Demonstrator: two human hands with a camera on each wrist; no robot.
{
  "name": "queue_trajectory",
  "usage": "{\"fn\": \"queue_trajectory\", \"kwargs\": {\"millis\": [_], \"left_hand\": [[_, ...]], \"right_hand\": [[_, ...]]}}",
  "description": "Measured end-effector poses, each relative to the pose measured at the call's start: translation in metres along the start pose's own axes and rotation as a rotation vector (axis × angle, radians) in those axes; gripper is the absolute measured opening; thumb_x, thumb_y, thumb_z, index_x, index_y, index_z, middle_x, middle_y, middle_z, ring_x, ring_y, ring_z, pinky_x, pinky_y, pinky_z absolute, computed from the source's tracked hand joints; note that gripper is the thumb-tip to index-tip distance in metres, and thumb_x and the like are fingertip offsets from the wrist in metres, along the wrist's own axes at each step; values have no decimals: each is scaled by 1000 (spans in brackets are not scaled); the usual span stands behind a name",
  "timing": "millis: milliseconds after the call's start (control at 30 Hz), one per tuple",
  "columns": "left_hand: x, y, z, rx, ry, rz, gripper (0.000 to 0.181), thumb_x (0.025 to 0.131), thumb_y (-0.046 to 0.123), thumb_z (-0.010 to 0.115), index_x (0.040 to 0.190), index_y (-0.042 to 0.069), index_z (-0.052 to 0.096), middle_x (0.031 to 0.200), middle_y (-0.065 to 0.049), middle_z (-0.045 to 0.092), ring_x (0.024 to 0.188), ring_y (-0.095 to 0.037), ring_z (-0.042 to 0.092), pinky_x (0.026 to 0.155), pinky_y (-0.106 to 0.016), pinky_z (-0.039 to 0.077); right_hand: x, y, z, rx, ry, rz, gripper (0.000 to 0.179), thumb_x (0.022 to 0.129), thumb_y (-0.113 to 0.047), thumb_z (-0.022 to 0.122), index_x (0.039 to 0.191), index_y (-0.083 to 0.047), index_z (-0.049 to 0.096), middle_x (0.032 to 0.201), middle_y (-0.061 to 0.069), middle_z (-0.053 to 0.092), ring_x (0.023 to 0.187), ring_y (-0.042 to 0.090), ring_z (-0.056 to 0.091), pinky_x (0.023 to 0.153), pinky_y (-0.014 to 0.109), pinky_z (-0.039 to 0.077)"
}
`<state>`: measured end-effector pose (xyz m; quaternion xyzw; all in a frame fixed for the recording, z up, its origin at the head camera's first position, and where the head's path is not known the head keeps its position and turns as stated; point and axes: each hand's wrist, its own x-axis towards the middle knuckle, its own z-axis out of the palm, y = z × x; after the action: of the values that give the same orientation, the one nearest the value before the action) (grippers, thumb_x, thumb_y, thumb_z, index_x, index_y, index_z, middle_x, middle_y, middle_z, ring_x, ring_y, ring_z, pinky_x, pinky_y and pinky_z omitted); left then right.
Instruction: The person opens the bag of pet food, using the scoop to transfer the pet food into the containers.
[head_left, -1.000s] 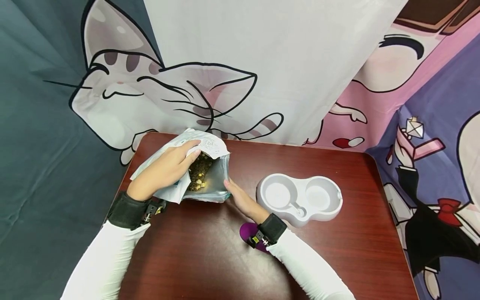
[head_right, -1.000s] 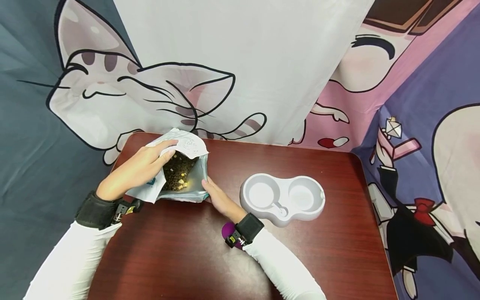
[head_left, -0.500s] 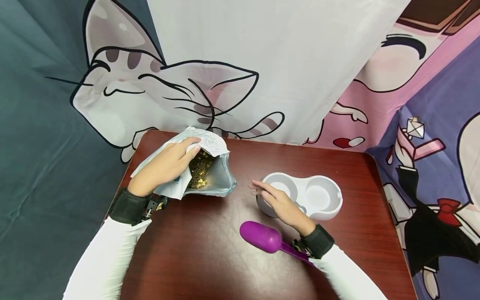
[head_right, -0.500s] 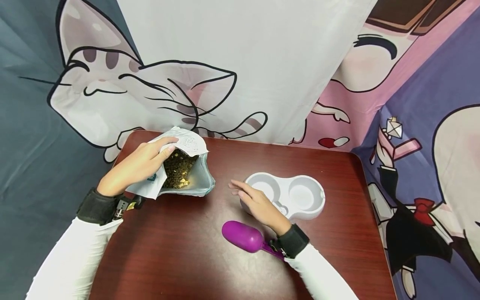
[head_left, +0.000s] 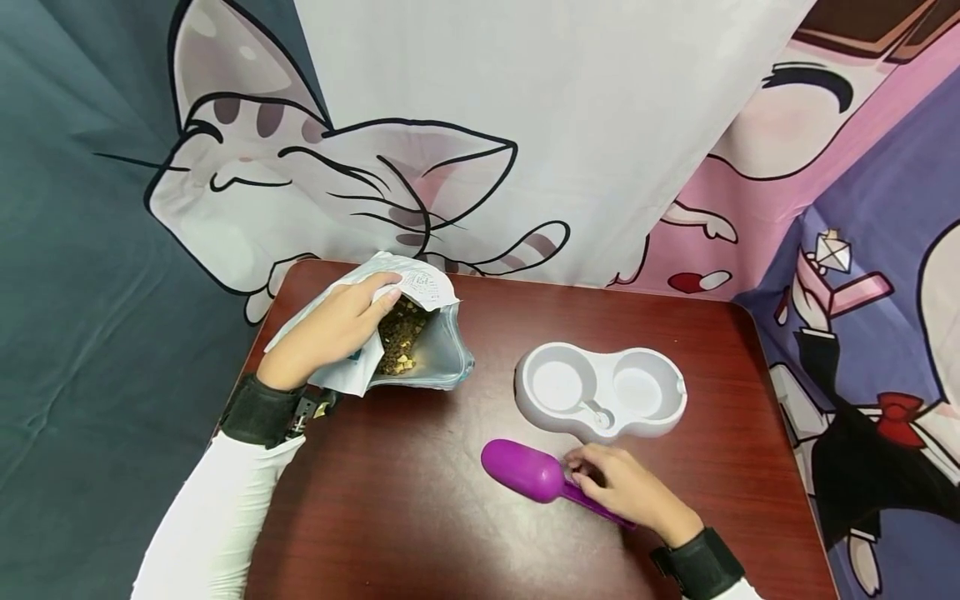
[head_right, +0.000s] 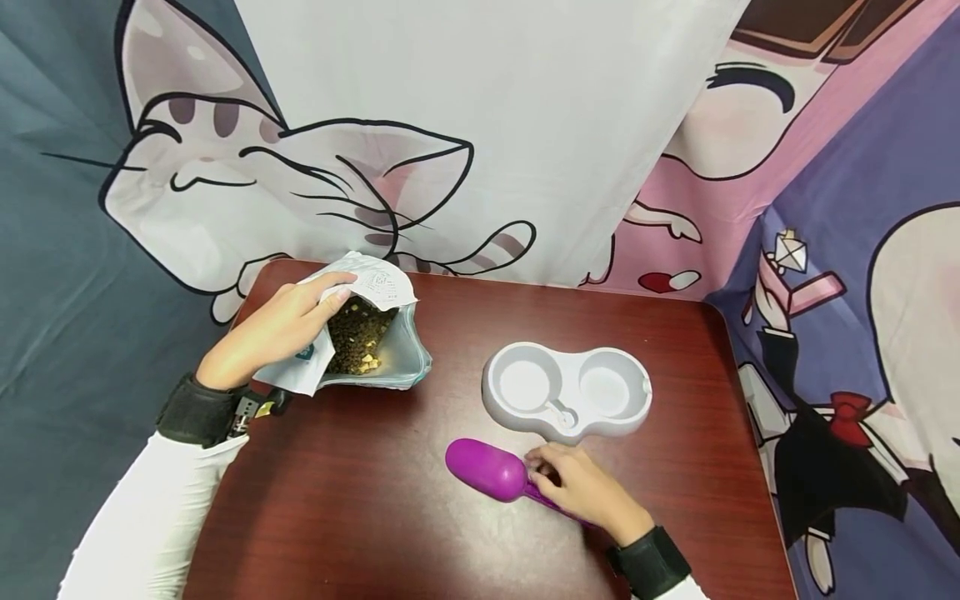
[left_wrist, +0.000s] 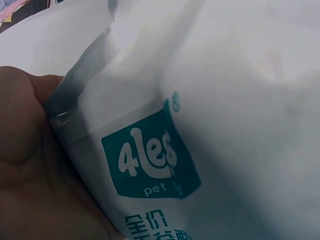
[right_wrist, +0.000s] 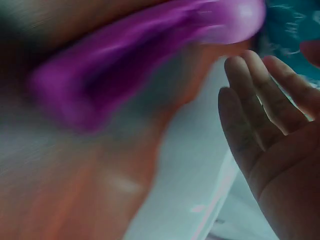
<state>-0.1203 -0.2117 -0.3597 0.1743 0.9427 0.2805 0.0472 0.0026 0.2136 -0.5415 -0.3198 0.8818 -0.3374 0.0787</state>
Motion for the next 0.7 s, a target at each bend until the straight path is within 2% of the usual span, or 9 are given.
{"fn": "queue_trajectory", "kwargs": {"millis": [133, 267, 700], "left_hand": [[-1, 0, -1, -1, -4, -8, 50, 106, 37, 36, 142, 3, 46, 141, -20, 53, 132, -35, 43, 107, -54, 36], [-1, 1, 0, -5, -6, -12, 49, 106, 36, 37, 142, 4, 46, 141, -19, 53, 132, -34, 44, 107, -53, 36], [-1, 2, 0, -8, -15, -23, 49, 106, 36, 36, 142, 4, 45, 142, -19, 52, 132, -35, 43, 107, -53, 36]], "right_hand": [[-21, 9, 11, -174, -4, 44, 30, 81, -28, 78, 104, -13, 69, 91, -5, 67, 81, 4, 60, 69, 31, 56], [-33, 15, 20, -265, -14, 72, 41, 75, -40, 81, 105, -16, 68, 92, -6, 61, 79, 5, 53, 67, 33, 53], [-37, 20, 34, -271, 20, 79, 43, 68, -35, 85, 103, -19, 65, 95, -10, 52, 80, 7, 47, 68, 35, 49]]}}
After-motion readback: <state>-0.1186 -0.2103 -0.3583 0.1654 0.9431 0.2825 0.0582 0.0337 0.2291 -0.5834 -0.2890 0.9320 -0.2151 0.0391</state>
